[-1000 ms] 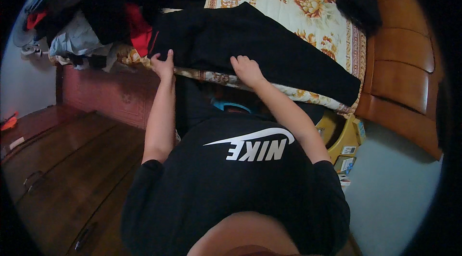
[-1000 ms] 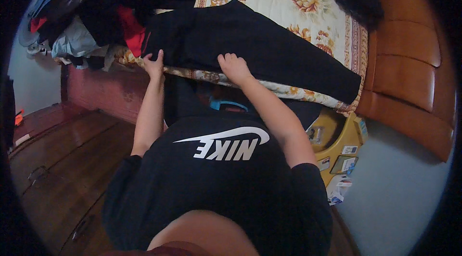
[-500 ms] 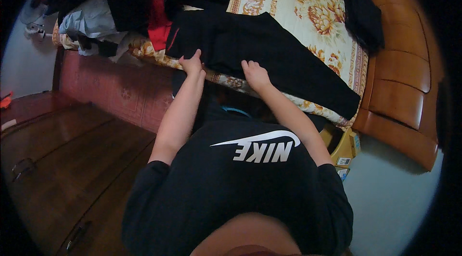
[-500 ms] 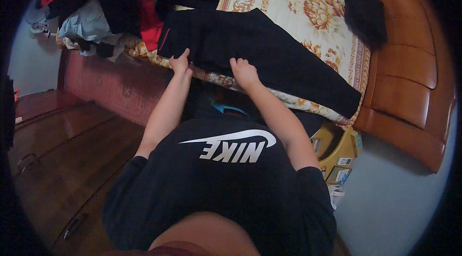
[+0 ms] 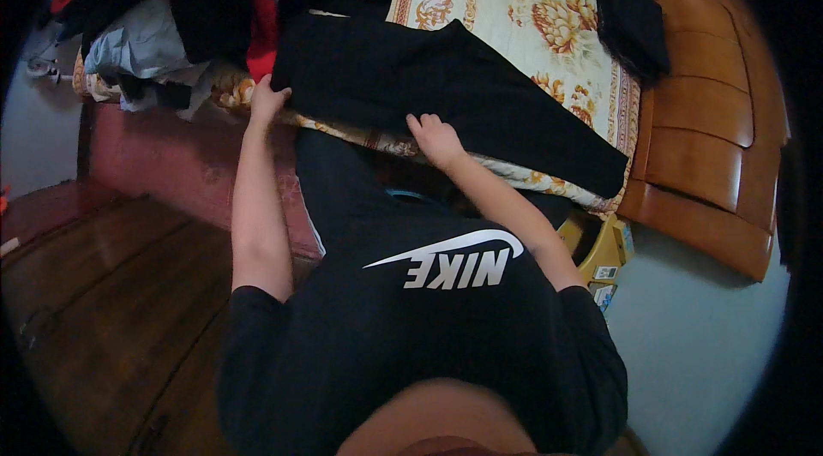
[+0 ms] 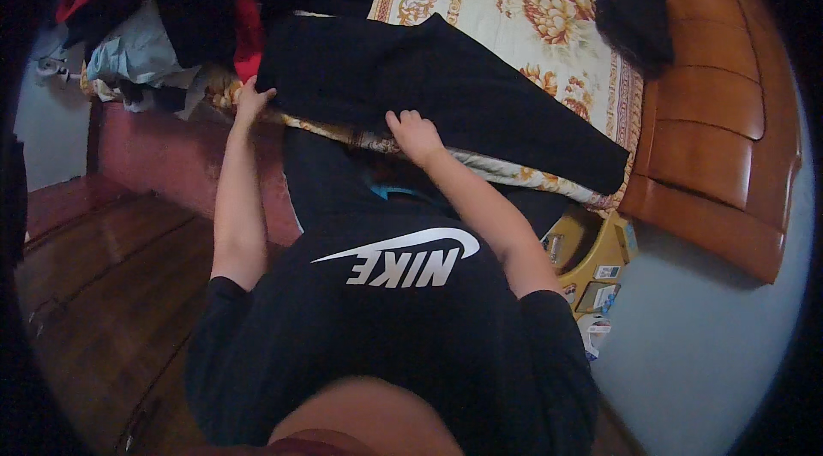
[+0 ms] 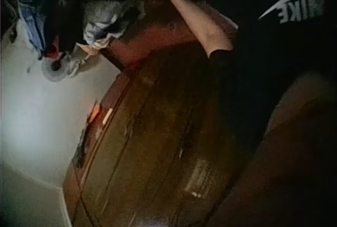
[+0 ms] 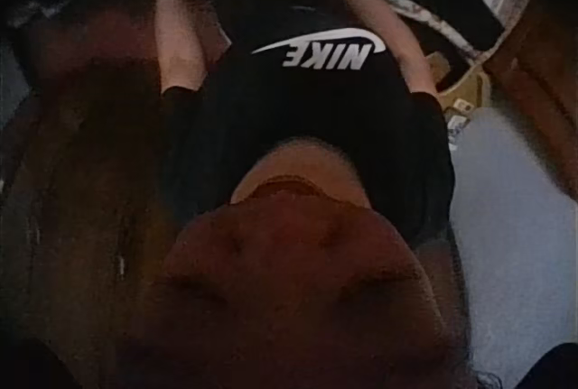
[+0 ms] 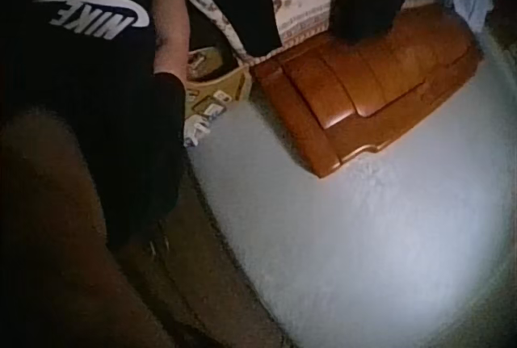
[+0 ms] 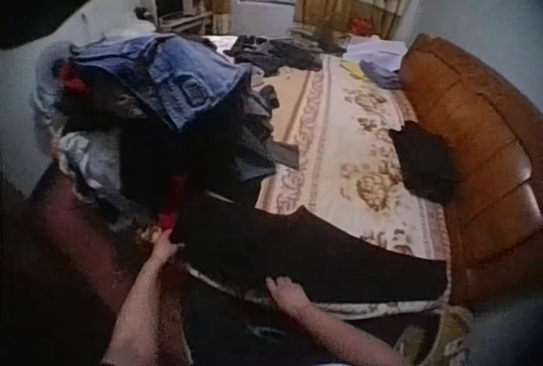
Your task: The person folds a black long-sleeved shirt, a pair of blue jeans, and a black polo shirt on a bed. Each item is laid flat, smoothed, and folded into a compact rectangle before being placed on a growing stack.
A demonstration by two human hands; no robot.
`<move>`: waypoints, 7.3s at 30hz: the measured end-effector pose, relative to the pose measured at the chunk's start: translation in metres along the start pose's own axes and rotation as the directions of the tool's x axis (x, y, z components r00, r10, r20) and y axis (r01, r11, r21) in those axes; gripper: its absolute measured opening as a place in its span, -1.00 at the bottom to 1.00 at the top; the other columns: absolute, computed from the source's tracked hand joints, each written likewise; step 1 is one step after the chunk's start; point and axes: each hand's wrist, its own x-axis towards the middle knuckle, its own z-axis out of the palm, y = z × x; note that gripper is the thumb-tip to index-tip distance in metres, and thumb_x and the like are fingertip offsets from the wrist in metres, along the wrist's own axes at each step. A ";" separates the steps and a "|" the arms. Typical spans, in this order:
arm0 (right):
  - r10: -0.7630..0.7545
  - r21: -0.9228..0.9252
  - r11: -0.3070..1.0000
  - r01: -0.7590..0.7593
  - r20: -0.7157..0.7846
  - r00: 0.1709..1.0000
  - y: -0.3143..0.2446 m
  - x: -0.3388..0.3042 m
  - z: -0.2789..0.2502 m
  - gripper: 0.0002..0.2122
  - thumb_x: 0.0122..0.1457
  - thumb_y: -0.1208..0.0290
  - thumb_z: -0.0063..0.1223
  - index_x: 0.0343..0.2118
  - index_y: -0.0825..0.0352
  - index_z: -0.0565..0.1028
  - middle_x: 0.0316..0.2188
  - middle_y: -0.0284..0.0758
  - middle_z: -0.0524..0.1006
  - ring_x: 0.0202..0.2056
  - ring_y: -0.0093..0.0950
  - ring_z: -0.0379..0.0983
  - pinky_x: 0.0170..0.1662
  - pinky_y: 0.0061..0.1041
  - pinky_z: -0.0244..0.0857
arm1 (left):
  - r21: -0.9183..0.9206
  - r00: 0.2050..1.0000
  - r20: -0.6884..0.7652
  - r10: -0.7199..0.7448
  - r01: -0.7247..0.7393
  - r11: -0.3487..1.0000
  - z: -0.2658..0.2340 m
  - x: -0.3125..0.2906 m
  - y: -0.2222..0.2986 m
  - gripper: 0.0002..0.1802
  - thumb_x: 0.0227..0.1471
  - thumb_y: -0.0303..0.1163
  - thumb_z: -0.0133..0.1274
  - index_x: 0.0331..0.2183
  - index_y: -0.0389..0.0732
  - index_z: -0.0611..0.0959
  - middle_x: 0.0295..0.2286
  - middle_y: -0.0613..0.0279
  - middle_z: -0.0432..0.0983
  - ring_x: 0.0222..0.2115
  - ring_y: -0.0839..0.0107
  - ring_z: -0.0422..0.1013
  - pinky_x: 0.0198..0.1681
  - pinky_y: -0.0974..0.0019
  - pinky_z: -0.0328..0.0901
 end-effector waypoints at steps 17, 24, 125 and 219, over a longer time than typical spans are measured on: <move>0.098 0.326 0.944 -0.043 -0.154 0.983 0.053 -0.073 -0.009 -0.72 -0.08 0.41 0.02 -0.24 0.31 0.39 -0.40 -0.20 0.38 -0.30 -0.26 0.34 -0.28 -0.31 0.28 | -0.008 0.996 -0.020 0.091 -0.091 0.996 0.029 0.037 -0.019 -0.28 -0.15 -0.07 0.11 -0.06 -0.38 0.32 -0.11 -0.06 0.33 -0.09 0.14 0.27 -0.01 0.25 0.12; 0.863 0.553 0.316 -0.771 -0.506 -0.009 0.232 -0.251 0.009 -0.85 -0.11 0.49 -0.05 -0.42 0.32 0.49 -0.47 -0.15 0.45 -0.34 -0.24 0.36 -0.28 -0.30 0.24 | 0.516 0.857 -0.276 0.435 -0.250 0.819 0.030 -0.044 0.106 -0.43 -0.14 -0.22 0.08 -0.09 -0.29 0.35 -0.12 -0.01 0.31 -0.09 0.08 0.23 -0.06 0.16 0.13; 0.733 0.168 0.674 -0.719 -0.268 0.625 0.286 -0.132 0.001 -0.77 -0.07 0.27 0.08 -0.32 0.17 0.42 -0.21 -0.32 0.32 -0.07 -0.33 0.17 0.03 0.20 -0.28 | 0.319 0.535 0.637 0.554 -0.838 0.443 0.202 -0.167 0.249 -0.38 -0.05 0.00 -0.12 0.08 0.22 0.17 0.14 0.32 -0.11 0.16 0.16 -0.19 -0.07 -0.50 -0.27; 0.902 0.883 0.346 -0.315 -0.222 0.371 0.353 -0.347 -0.170 -0.81 0.16 0.39 -0.11 -0.23 0.38 0.37 -0.34 -0.42 0.41 -0.30 -0.63 0.31 -0.19 -0.68 0.19 | 0.414 0.818 0.376 0.435 -0.569 0.711 0.182 -0.090 0.266 -0.39 0.03 -0.01 -0.22 0.11 0.18 0.06 0.15 0.28 -0.19 0.17 0.19 -0.25 -0.03 -0.46 -0.23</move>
